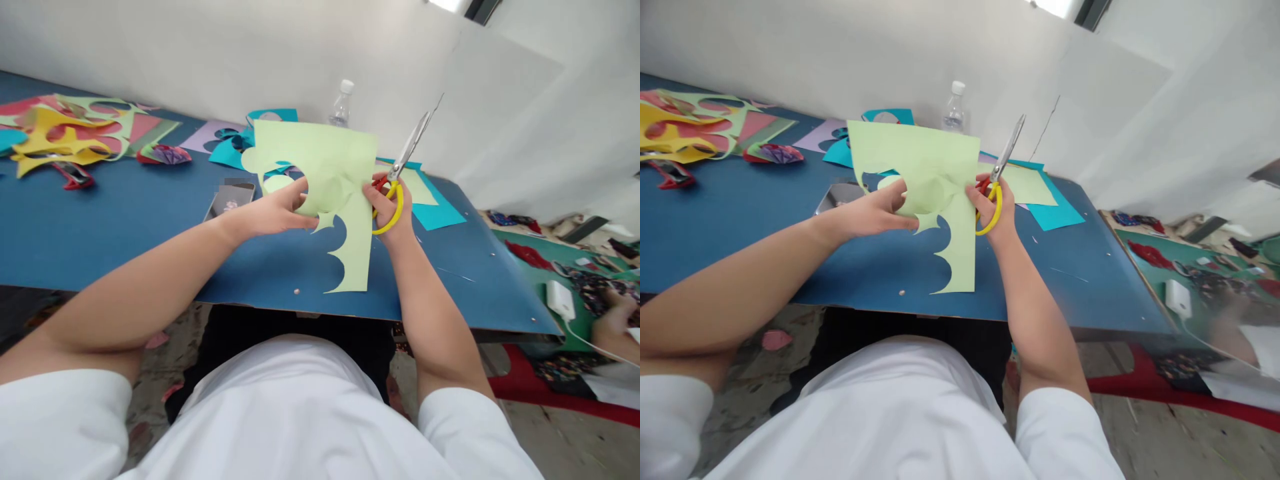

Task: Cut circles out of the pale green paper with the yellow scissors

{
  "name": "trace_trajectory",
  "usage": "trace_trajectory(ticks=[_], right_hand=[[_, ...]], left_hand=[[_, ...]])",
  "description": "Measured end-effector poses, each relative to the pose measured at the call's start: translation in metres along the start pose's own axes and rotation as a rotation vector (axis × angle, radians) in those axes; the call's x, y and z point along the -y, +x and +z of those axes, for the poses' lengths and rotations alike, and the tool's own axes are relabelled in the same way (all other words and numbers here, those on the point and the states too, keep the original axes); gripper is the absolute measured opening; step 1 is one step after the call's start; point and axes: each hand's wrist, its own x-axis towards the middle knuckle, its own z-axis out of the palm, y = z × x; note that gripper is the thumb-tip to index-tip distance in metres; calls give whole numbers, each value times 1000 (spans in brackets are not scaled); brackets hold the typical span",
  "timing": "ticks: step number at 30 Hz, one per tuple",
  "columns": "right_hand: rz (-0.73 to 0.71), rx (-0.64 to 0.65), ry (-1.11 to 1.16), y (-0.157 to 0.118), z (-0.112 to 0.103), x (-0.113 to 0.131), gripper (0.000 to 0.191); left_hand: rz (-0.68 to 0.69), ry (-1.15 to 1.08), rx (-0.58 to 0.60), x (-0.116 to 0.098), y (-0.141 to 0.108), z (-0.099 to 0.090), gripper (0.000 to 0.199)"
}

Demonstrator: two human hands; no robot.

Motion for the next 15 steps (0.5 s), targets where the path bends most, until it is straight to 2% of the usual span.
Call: trace_trajectory(ticks=[3,5,7,10,15], right_hand=[[26,30,-16,0,0,1,54],[69,76,-24,-2,0,4,57],[126,121,-8,-3,1,5,60],[196,140,9,-3,3,6,64],[172,83,-16,-3,6,7,56]], left_hand=[[-51,43,-62,0,1,-1,31],[-102,28,-119,-1,2,0,18],[-97,-41,-136,0,3,1,18],[1,-125,-141,2,5,1,17],[123,-135,-257,3,6,0,20]])
